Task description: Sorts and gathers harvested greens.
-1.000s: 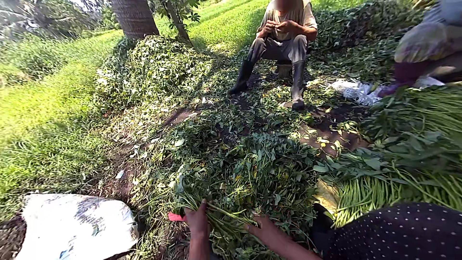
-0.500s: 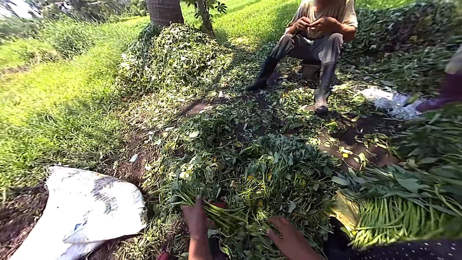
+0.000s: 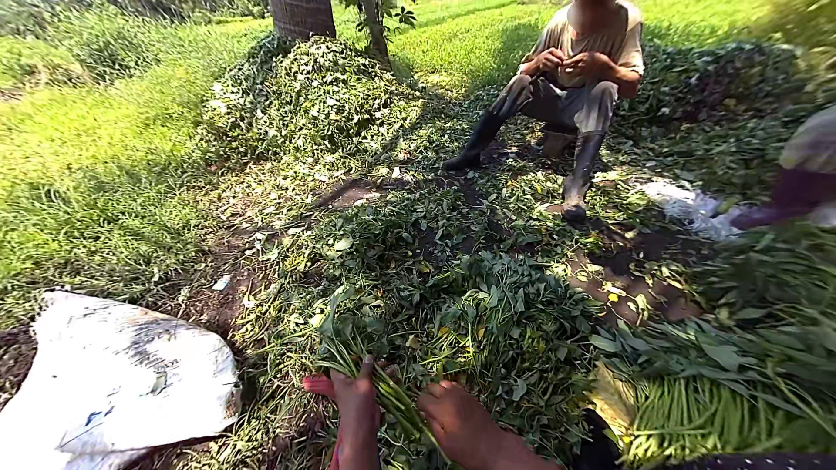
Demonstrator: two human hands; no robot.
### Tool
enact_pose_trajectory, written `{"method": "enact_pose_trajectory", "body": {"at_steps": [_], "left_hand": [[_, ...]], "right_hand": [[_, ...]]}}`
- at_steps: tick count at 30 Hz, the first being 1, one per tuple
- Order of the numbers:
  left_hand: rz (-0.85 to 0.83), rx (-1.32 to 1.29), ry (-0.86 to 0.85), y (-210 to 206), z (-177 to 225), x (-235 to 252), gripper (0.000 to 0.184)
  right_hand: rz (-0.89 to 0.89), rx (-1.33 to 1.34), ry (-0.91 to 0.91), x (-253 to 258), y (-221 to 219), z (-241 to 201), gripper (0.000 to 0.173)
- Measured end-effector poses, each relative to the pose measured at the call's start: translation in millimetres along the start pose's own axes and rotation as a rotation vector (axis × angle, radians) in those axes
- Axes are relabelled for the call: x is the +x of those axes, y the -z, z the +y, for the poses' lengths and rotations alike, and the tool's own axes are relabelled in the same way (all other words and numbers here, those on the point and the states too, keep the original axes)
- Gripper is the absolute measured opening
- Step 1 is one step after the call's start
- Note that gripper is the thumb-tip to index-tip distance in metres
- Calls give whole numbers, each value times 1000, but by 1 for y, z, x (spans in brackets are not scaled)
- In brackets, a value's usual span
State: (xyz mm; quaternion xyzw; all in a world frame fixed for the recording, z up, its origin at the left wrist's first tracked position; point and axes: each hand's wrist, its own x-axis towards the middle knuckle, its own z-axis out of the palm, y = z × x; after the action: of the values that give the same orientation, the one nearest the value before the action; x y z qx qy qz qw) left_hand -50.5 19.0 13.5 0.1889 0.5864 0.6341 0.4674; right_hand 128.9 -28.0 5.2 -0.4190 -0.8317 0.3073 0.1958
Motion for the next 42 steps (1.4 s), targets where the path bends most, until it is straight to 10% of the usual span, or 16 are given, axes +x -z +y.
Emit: {"method": "enact_pose_trajectory", "body": {"at_steps": [3,7,12,16,28,42], "left_hand": [[189,-41,-20,6,-5,7,44],[310,-5,-64,24,12,20,48],[181,48,4,15,-6,20,61],[109,25,153,7,-11,21,46],[-55,36,383,-25,-42,-3,54],[-227,178,530,-42,-75,-44,55]], "right_hand": [[-25,-57,70,-21,-6,1,17],[-404,-16,-331,-54,-8,46,39],[40,50,-794,0,15,119,44],[38,-2,-995,49,5,162,54],[183,744,-855,-24,31,104,35],[99,785,-993,-85,19,90,32]]}}
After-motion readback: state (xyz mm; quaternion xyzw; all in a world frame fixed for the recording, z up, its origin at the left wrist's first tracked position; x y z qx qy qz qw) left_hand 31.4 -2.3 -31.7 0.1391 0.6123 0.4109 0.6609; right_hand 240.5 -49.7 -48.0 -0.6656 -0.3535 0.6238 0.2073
